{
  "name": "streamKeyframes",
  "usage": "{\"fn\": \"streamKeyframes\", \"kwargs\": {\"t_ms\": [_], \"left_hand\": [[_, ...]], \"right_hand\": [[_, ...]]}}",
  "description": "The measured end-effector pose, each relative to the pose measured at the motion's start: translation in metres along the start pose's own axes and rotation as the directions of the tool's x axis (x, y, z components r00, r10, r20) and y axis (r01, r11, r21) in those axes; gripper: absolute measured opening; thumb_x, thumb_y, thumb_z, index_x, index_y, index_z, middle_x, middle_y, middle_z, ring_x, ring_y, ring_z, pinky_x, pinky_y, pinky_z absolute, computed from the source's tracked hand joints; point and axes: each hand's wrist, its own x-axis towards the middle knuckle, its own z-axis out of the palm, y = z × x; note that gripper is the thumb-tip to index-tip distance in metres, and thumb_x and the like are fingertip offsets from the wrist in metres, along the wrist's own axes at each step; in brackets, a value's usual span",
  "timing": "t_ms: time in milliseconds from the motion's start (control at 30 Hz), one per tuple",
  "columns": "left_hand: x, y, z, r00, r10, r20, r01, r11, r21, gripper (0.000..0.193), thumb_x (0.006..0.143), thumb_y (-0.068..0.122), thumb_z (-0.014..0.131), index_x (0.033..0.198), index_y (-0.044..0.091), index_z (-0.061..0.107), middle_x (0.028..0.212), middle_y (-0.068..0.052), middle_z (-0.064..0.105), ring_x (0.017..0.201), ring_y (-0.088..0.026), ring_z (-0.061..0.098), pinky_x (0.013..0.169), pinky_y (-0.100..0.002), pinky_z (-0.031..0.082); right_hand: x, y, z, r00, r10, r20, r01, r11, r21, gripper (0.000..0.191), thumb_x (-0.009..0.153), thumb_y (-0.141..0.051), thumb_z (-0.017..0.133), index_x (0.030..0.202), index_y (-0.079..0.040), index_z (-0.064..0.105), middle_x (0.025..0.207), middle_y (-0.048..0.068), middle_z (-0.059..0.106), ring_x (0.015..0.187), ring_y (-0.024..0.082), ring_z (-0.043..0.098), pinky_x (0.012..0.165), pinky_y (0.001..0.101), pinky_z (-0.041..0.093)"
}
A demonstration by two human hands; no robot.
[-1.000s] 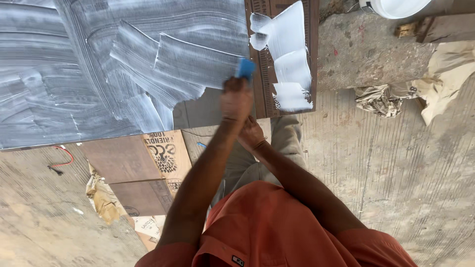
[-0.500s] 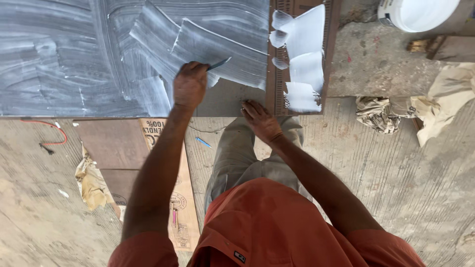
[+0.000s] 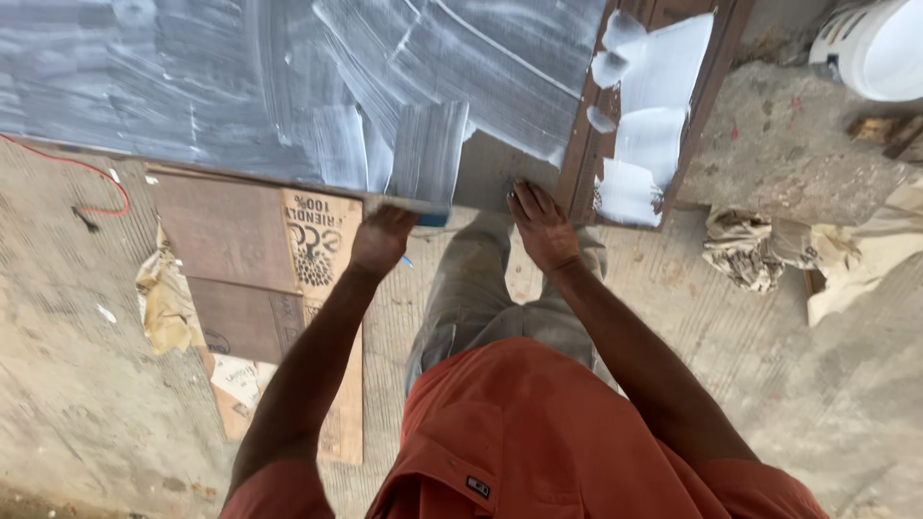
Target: The person scoops white adhesive from a container with a blue plastic spreader and applies it to a large gray board. They spread the adhesive across the surface in broad strokes, covering most of the board.
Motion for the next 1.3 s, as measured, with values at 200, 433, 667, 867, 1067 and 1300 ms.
{"fn": "streamKeyframes", "kwargs": {"t_ms": [200,433,667,867,1067,1300], "left_hand": [[0.037,-0.015,-0.023,0.981,-0.154,-0.118,0.142,0.985,-0.098,0.015,0.093,0.001,0.069,0.105,0.006,0.076,0.102,-0.009,0.073,0.093,-0.027,0.07,0.082,-0.037,0.059],[0.172,0.018,-0.006,0.99,0.034,-0.138,-0.036,0.999,-0.01,0.011,0.086,0.007,0.069,0.096,0.007,0.071,0.099,-0.005,0.065,0.096,-0.025,0.065,0.08,-0.037,0.059],[0.159,0.03,0.017,0.999,0.043,-0.029,-0.041,0.997,0.069,0.013,0.086,0.012,0.066,0.099,0.007,0.069,0.099,-0.006,0.062,0.1,-0.024,0.062,0.081,-0.037,0.059],[0.057,0.054,0.02,0.994,0.085,0.066,-0.085,0.996,-0.002,0.019,0.082,0.009,0.067,0.1,0.005,0.069,0.106,-0.008,0.065,0.107,-0.026,0.064,0.082,-0.038,0.06],[0.039,0.027,0.009,0.999,-0.001,-0.05,-0.004,0.995,-0.097,0.015,0.09,0.004,0.068,0.102,0.006,0.075,0.103,-0.008,0.073,0.095,-0.026,0.069,0.08,-0.039,0.06],[0.131,0.001,-0.015,0.941,-0.226,-0.251,0.164,0.955,-0.246,0.014,0.093,0.001,0.072,0.105,0.007,0.075,0.104,-0.009,0.072,0.097,-0.031,0.068,0.084,-0.041,0.058]], "right_hand": [[0.003,-0.002,-0.008,1.0,0.015,0.02,-0.014,1.0,-0.015,0.042,0.089,-0.01,0.065,0.131,-0.008,0.068,0.151,0.008,0.049,0.138,0.026,0.049,0.106,0.0398,0.054],[-0.001,0.003,-0.01,0.999,0.04,0.021,-0.042,0.994,0.103,0.036,0.091,-0.01,0.071,0.127,-0.006,0.067,0.132,0.008,0.052,0.138,0.025,0.051,0.102,0.0375,0.057],[-0.01,0.01,-0.014,0.991,0.131,-0.024,-0.126,0.98,0.151,0.026,0.084,-0.016,0.076,0.105,-0.004,0.067,0.126,0.01,0.053,0.126,0.031,0.055,0.095,0.0406,0.057],[-0.007,0.01,-0.012,0.986,0.118,-0.116,-0.11,0.991,0.075,0.013,0.087,-0.012,0.075,0.093,-0.005,0.065,0.127,0.008,0.054,0.125,0.027,0.06,0.098,0.0384,0.058],[0.0,0.019,-0.024,0.987,0.045,-0.151,-0.031,0.995,0.099,0.018,0.084,-0.017,0.075,0.085,-0.005,0.063,0.123,0.01,0.057,0.123,0.028,0.061,0.097,0.0384,0.059],[0.052,0.014,-0.026,0.98,-0.013,-0.199,0.021,0.999,0.04,0.017,0.081,-0.011,0.079,0.091,-0.009,0.065,0.115,0.005,0.062,0.107,0.021,0.065,0.087,0.0341,0.062]]}}
